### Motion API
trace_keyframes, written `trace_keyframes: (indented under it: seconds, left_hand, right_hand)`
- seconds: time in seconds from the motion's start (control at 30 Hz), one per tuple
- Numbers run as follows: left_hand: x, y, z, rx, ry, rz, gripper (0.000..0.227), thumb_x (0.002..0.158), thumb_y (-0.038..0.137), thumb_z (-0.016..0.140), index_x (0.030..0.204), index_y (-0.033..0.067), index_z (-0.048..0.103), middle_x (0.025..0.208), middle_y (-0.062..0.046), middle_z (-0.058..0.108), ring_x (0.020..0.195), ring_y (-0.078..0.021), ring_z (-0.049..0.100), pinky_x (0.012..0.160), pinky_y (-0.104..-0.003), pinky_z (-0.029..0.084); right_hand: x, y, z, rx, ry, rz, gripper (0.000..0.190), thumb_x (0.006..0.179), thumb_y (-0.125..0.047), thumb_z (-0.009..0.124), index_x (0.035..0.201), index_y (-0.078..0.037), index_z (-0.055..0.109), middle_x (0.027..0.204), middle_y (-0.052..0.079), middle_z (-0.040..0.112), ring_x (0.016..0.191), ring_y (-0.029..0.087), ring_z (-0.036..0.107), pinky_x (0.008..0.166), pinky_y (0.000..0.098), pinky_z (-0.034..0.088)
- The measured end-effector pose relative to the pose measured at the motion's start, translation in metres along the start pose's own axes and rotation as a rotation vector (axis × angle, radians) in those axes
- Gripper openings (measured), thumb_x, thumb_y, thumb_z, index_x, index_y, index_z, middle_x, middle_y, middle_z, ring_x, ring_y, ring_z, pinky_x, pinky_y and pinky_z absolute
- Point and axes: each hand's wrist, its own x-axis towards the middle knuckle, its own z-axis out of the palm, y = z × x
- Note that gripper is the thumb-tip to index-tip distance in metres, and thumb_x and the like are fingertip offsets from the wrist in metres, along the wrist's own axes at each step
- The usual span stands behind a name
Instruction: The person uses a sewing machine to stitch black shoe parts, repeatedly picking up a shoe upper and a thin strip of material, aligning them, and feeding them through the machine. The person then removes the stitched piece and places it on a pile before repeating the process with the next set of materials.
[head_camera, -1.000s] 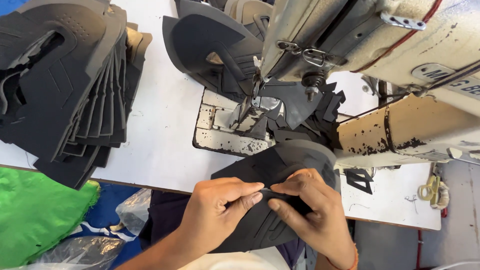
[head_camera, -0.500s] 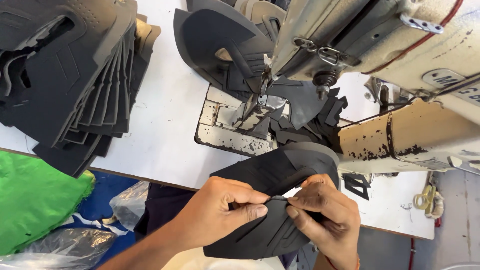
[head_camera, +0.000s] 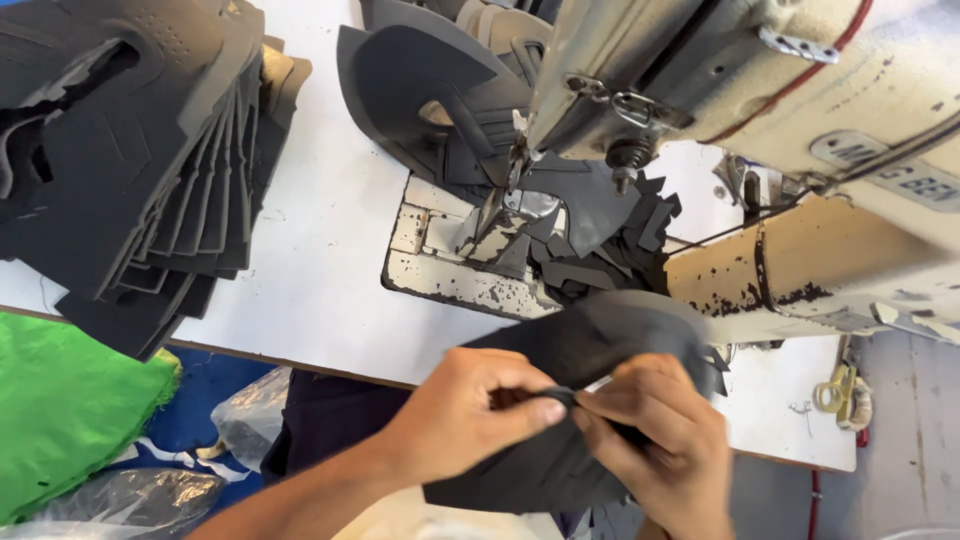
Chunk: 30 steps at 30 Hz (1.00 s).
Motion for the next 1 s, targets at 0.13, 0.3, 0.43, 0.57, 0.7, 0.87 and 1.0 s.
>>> trace_keyframes:
  seconds: [0.13, 0.3, 0.43, 0.57, 0.7, 0.87, 1.0]
  left_hand:
    - [0.011, 0.012, -0.002, 0.103, 0.071, 0.311, 0.012, 0.091, 0.012, 0.077, 0.098, 0.0020, 0.077, 0.078, -0.003, 0.068, 0.067, -0.0068, 0.061, 0.057, -0.026, 0.048]
    - [0.073, -0.005, -0.052, 0.164, 0.316, 0.339, 0.011, 0.089, 0.009, 0.077, 0.094, -0.0003, 0.076, 0.078, -0.003, 0.070, 0.068, -0.0057, 0.063, 0.059, -0.025, 0.050]
    - [0.118, -0.003, -0.085, -0.010, 0.421, 0.081, 0.014, 0.089, 0.008, 0.075, 0.096, -0.0032, 0.078, 0.075, -0.002, 0.074, 0.066, -0.0031, 0.062, 0.057, -0.022, 0.050]
    - [0.134, -0.006, -0.094, 0.004, 0.445, 0.076, 0.014, 0.088, 0.007, 0.076, 0.094, -0.0054, 0.078, 0.075, -0.002, 0.074, 0.066, -0.0028, 0.062, 0.058, -0.021, 0.050]
    - [0.139, 0.002, -0.093, -0.101, 0.442, -0.057, 0.013, 0.086, 0.005, 0.076, 0.092, -0.0061, 0.078, 0.073, -0.003, 0.074, 0.063, -0.0046, 0.062, 0.055, -0.022, 0.050]
    - [0.143, -0.006, -0.094, -0.195, 0.461, -0.133, 0.013, 0.084, 0.004, 0.077, 0.091, -0.0066, 0.079, 0.073, -0.004, 0.073, 0.062, -0.0059, 0.061, 0.055, -0.022, 0.049]
    - [0.148, -0.018, -0.096, -0.274, 0.441, -0.094, 0.011, 0.084, 0.001, 0.078, 0.089, -0.0091, 0.078, 0.075, -0.004, 0.073, 0.064, -0.0058, 0.060, 0.057, -0.021, 0.048]
  right_hand:
    - [0.018, -0.019, -0.009, -0.348, 0.019, -0.030, 0.027, 0.069, -0.010, 0.086, 0.093, -0.007, 0.075, 0.088, 0.001, 0.071, 0.089, 0.021, 0.066, 0.092, 0.0370, 0.051]
    - [0.086, -0.001, 0.041, -0.577, 0.092, -0.088, 0.026, 0.082, -0.013, 0.082, 0.107, -0.010, 0.075, 0.113, 0.004, 0.070, 0.113, 0.028, 0.061, 0.108, 0.0462, 0.039]
    - [0.122, 0.031, 0.071, -0.633, 0.092, -0.095, 0.026, 0.092, -0.015, 0.076, 0.117, -0.011, 0.075, 0.128, 0.003, 0.069, 0.125, 0.027, 0.058, 0.115, 0.0493, 0.028]
    - [0.133, 0.050, 0.075, -0.576, 0.076, -0.054, 0.027, 0.092, -0.015, 0.073, 0.119, -0.012, 0.075, 0.131, 0.002, 0.069, 0.126, 0.025, 0.059, 0.112, 0.0482, 0.026]
    - [0.130, 0.056, 0.075, -0.516, 0.059, 0.008, 0.030, 0.091, -0.016, 0.073, 0.120, -0.013, 0.075, 0.131, 0.001, 0.069, 0.125, 0.023, 0.060, 0.111, 0.0507, 0.024]
    - [0.129, 0.060, 0.073, -0.488, 0.060, 0.002, 0.030, 0.091, -0.017, 0.073, 0.121, -0.013, 0.075, 0.130, 0.001, 0.070, 0.122, 0.021, 0.063, 0.110, 0.0510, 0.023]
    - [0.130, 0.065, 0.075, -0.433, 0.097, -0.024, 0.027, 0.091, -0.016, 0.073, 0.118, -0.013, 0.075, 0.126, 0.001, 0.072, 0.116, 0.019, 0.066, 0.113, 0.0489, 0.024]
